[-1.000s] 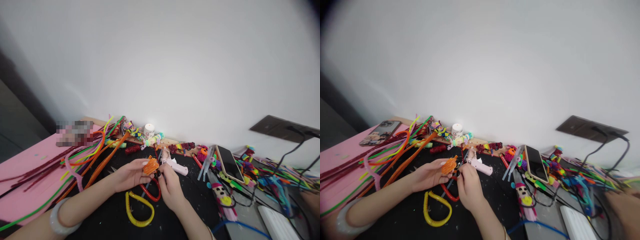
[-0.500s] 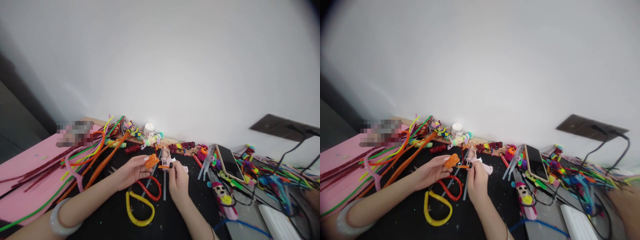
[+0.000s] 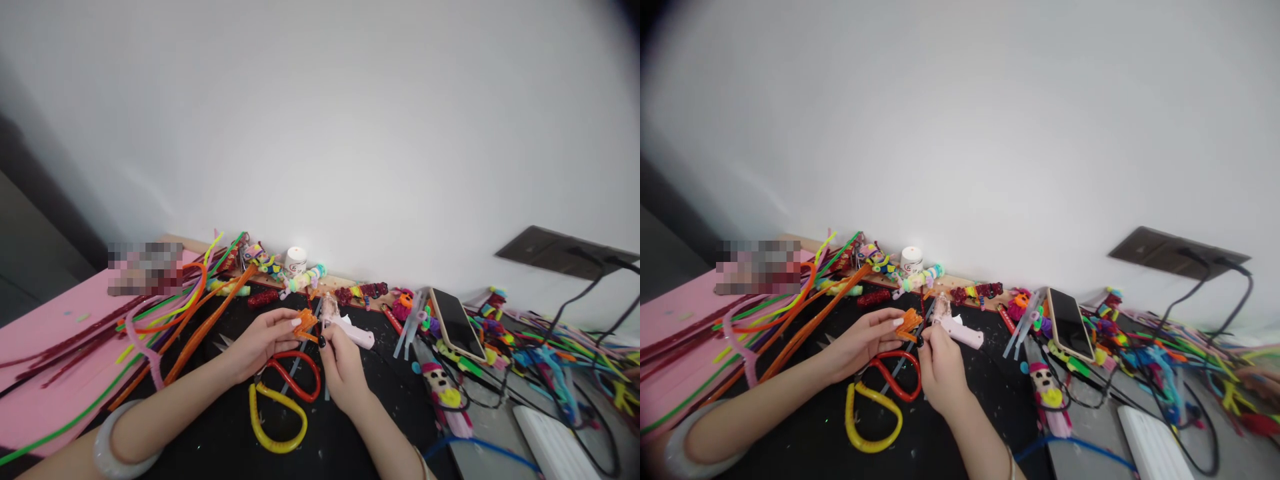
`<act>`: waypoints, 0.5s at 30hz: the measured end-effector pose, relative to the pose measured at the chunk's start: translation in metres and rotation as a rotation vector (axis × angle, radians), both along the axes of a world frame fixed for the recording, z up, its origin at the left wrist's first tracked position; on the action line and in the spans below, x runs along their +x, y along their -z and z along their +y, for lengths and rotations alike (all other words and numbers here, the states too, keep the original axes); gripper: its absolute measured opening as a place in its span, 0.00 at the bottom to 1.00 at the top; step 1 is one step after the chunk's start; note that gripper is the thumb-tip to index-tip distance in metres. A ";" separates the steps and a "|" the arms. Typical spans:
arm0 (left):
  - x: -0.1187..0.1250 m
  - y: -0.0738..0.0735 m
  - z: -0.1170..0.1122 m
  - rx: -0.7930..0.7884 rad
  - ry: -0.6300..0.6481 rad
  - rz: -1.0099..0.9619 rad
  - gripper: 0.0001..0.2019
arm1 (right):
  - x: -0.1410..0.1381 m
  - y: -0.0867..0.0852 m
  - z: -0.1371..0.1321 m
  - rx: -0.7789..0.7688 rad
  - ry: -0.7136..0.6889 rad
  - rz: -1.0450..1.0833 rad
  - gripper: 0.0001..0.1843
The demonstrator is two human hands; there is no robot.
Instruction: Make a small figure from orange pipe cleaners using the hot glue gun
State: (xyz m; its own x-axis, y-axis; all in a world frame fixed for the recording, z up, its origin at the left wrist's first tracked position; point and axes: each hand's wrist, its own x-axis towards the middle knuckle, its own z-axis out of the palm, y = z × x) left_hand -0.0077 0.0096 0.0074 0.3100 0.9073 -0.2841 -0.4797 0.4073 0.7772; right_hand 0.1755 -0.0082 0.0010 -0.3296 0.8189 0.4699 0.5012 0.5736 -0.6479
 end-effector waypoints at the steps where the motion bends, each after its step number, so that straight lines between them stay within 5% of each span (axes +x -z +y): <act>1: 0.000 0.000 0.000 0.001 -0.004 0.010 0.11 | 0.000 0.000 0.000 0.000 -0.011 -0.012 0.09; 15: 0.002 -0.004 -0.003 0.026 -0.006 0.101 0.15 | 0.002 0.001 0.002 0.032 0.018 -0.031 0.07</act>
